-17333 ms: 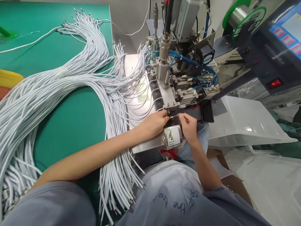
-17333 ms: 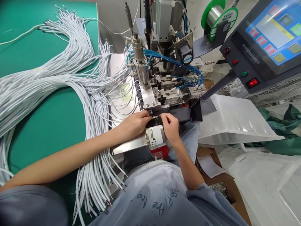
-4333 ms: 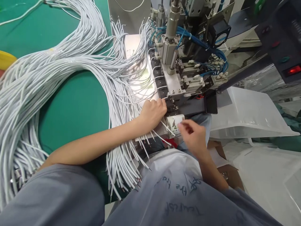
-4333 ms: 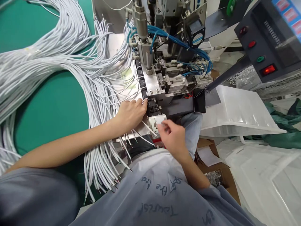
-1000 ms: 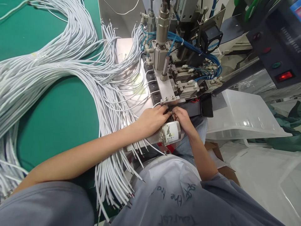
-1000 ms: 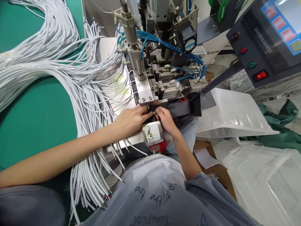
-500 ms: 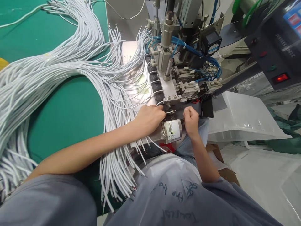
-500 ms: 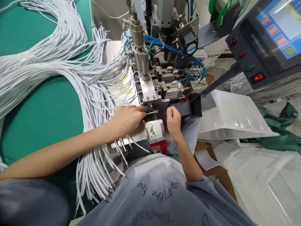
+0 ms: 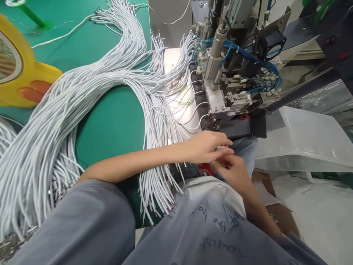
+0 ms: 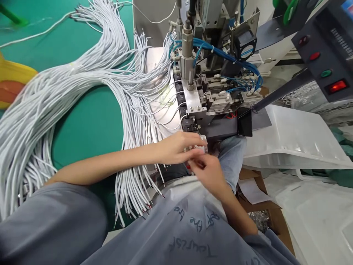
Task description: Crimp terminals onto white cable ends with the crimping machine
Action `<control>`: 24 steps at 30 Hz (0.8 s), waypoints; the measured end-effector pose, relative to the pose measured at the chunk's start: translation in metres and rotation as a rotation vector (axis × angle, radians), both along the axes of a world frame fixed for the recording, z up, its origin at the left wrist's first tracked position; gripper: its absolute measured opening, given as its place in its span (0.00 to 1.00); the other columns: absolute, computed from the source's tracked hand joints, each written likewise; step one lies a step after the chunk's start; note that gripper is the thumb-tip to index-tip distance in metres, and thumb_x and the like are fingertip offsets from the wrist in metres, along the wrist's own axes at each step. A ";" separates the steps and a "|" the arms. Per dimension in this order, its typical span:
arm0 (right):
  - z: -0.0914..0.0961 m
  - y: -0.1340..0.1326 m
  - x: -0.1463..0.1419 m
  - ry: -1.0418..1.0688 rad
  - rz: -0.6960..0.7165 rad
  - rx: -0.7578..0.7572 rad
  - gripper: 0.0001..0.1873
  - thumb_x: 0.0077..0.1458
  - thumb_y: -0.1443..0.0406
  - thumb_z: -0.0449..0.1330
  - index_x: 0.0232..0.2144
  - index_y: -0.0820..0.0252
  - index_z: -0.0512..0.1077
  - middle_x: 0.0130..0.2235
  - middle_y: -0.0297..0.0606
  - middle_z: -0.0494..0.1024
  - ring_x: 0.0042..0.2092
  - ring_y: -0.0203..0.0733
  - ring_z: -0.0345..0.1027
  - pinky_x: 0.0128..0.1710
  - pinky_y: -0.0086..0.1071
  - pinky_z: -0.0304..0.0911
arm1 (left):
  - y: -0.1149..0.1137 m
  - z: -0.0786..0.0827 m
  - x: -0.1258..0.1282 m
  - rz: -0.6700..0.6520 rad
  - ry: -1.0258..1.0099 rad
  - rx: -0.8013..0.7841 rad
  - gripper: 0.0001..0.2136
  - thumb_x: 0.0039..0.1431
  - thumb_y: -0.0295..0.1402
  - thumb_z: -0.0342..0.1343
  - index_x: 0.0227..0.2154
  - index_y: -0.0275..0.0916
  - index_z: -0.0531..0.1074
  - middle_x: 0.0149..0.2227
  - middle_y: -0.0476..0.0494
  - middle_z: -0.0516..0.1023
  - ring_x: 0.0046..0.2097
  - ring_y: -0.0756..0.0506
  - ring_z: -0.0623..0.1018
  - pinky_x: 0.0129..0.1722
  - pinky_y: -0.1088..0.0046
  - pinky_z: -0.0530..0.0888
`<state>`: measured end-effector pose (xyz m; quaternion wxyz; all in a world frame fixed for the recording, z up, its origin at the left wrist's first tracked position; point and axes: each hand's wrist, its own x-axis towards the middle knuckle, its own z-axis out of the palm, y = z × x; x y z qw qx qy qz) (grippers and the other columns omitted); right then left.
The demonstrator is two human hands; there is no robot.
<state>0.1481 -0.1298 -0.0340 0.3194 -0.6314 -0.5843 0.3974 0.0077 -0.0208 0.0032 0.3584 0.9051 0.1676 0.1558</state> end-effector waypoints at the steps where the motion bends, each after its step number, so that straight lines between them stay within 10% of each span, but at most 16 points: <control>1: 0.006 0.004 0.008 0.067 -0.057 0.015 0.07 0.50 0.63 0.60 0.24 0.60 0.73 0.22 0.32 0.73 0.25 0.35 0.64 0.24 0.28 0.59 | -0.001 -0.002 0.001 -0.010 -0.043 -0.088 0.15 0.63 0.38 0.46 0.43 0.32 0.71 0.38 0.40 0.75 0.37 0.49 0.75 0.36 0.75 0.70; 11: 0.013 0.024 0.018 0.656 -0.261 0.097 0.10 0.49 0.58 0.62 0.33 0.57 0.74 0.27 0.34 0.75 0.25 0.33 0.66 0.25 0.30 0.64 | 0.009 -0.021 0.003 0.093 -0.322 -0.196 0.12 0.62 0.35 0.48 0.31 0.35 0.74 0.27 0.45 0.73 0.29 0.52 0.71 0.30 0.78 0.68; 24: 0.007 0.034 0.009 0.437 -0.264 0.315 0.04 0.50 0.63 0.62 0.29 0.56 0.76 0.27 0.32 0.70 0.27 0.32 0.62 0.24 0.28 0.58 | 0.008 -0.023 0.003 0.074 -0.282 -0.055 0.11 0.61 0.30 0.47 0.30 0.34 0.74 0.24 0.46 0.70 0.27 0.53 0.69 0.27 0.78 0.66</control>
